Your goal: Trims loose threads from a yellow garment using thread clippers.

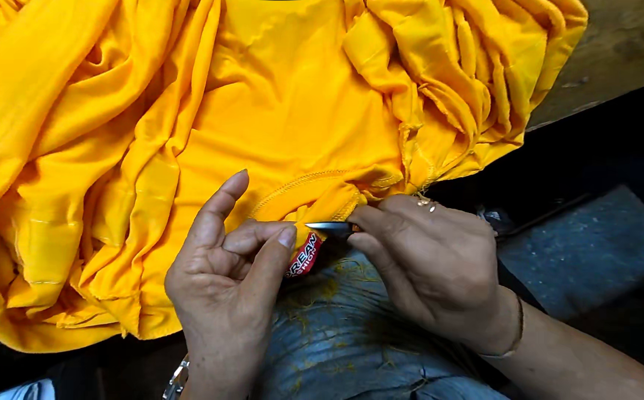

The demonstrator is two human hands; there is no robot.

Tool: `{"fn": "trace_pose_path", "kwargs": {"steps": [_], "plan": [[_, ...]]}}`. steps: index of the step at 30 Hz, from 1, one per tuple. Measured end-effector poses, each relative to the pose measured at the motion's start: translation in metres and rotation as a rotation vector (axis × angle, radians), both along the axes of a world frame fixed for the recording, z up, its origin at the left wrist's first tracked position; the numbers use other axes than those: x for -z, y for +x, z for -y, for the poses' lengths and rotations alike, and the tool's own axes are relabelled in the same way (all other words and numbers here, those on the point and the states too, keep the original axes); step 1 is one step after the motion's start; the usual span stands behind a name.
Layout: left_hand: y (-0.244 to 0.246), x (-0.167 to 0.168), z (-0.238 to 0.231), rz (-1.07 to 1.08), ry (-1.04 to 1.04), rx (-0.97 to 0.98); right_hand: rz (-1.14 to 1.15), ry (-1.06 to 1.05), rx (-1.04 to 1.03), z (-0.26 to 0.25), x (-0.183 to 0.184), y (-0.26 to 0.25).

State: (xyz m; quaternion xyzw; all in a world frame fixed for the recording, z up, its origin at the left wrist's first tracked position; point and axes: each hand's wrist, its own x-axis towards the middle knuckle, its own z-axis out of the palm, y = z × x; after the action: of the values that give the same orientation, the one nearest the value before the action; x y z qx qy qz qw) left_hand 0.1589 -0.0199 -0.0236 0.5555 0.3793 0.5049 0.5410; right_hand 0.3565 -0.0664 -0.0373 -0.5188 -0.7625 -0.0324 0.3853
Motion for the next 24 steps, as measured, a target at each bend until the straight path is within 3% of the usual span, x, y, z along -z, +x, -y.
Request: {"fn": "trace_pose_path", "kwargs": {"steps": [4,7,10,15,18,21,24], "plan": [[-0.001,-0.002,-0.002,0.011,-0.015,0.007,-0.534,-0.180,-0.120,-0.003,-0.010,0.009],[-0.002,-0.004,-0.005,-0.024,-0.013,0.026,-0.731,-0.234,-0.186,-0.003,-0.016,0.007],[-0.003,-0.005,-0.009,-0.039,-0.016,0.066,-0.707,-0.184,-0.218,-0.007,-0.013,0.000],[-0.004,-0.009,-0.019,-0.046,0.026,0.129,-0.392,-0.122,-0.232,-0.031,-0.005,-0.002],[-0.009,-0.012,-0.026,-0.144,0.184,0.207,-0.465,-0.167,-0.246,-0.045,-0.012,0.003],[-0.023,-0.012,-0.030,-0.405,0.375,0.201,-0.597,-0.249,-0.237,-0.053,-0.024,0.016],[-0.041,-0.015,-0.030,-0.477,0.352,0.201,-0.684,-0.310,-0.198,-0.056,-0.028,0.025]]}}
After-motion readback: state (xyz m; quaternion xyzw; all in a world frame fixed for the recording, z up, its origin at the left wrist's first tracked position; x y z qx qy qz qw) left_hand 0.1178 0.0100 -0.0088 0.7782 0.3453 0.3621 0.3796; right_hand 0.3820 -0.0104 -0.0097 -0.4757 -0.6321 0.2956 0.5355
